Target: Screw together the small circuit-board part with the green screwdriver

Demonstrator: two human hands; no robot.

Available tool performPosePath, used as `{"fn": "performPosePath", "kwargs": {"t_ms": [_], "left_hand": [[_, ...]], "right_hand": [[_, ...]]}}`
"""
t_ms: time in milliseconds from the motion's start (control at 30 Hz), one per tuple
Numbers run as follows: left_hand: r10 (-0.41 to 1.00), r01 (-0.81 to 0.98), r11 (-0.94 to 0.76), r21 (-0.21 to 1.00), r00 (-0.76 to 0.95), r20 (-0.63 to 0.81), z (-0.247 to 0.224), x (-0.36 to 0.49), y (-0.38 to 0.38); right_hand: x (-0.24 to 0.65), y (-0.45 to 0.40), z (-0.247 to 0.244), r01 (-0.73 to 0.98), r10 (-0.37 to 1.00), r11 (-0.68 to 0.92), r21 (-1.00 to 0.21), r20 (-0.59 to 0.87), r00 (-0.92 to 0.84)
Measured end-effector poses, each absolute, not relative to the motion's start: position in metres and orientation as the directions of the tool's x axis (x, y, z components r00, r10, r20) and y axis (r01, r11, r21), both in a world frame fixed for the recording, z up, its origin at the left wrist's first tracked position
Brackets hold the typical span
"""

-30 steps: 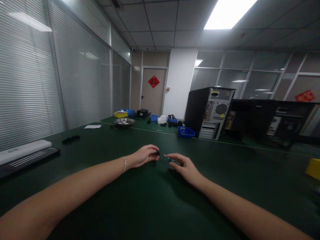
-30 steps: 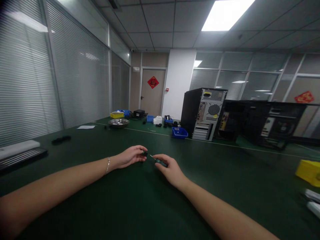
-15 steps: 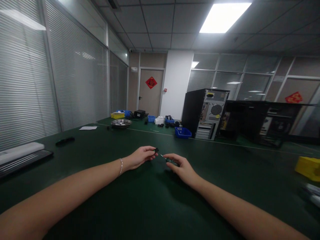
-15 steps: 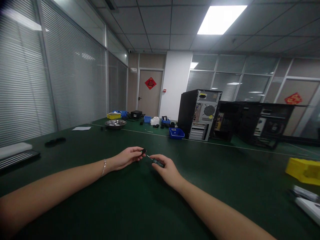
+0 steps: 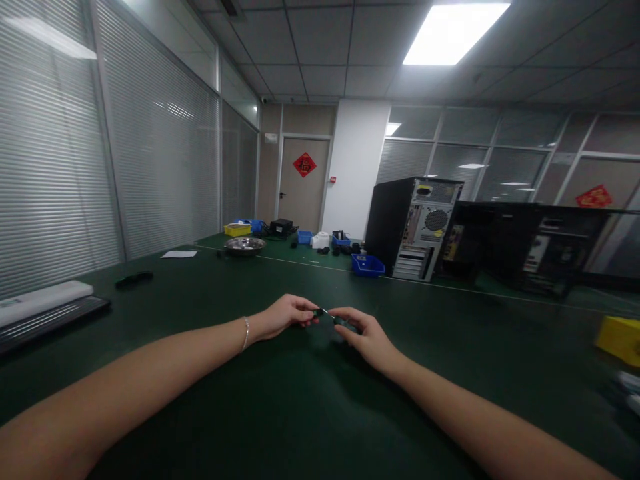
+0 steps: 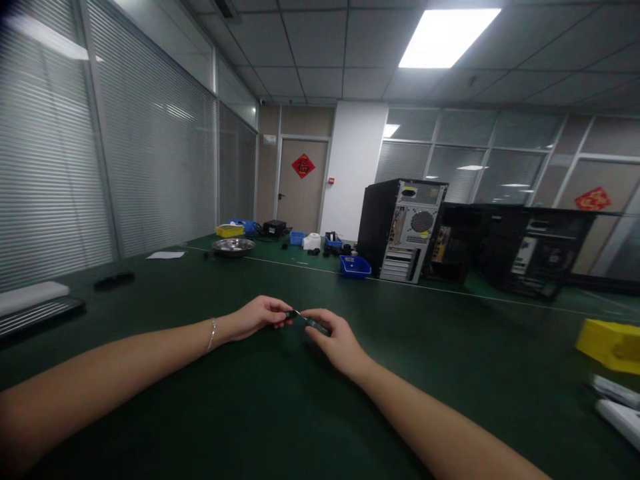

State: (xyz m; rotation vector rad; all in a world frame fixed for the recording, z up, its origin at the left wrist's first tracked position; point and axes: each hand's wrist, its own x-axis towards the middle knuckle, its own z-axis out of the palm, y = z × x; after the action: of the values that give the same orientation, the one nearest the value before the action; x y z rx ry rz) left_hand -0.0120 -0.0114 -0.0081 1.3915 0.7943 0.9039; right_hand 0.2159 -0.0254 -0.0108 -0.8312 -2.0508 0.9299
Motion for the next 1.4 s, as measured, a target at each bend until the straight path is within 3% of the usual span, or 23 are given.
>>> {"fn": "performPosePath", "kwargs": {"t_ms": [567,967,1400], "left_hand": [[0.894,-0.036,-0.057,0.998,0.442,0.067,-0.0087,-0.0126,-0.0106],[0.888,-0.114,-0.047,0.992,0.450,0.094,-0.0146,-0.0167,-0.0055],[0.864,-0.124,0.012,0.992,0.500,0.052,-0.0085,-0.0187,-0.0092]], "right_hand": [[0.2145,-0.0313,-0.0040,0.323,0.769,0.576,-0.751,0.365,-0.525],[0.2152,-0.0239,-0.0129,0.290,0.789,0.548,-0.785,0.369,-0.492],[0.2146,-0.0293,-0.0058,0.216,0.808,0.439,-0.872,0.279,-0.518]]}}
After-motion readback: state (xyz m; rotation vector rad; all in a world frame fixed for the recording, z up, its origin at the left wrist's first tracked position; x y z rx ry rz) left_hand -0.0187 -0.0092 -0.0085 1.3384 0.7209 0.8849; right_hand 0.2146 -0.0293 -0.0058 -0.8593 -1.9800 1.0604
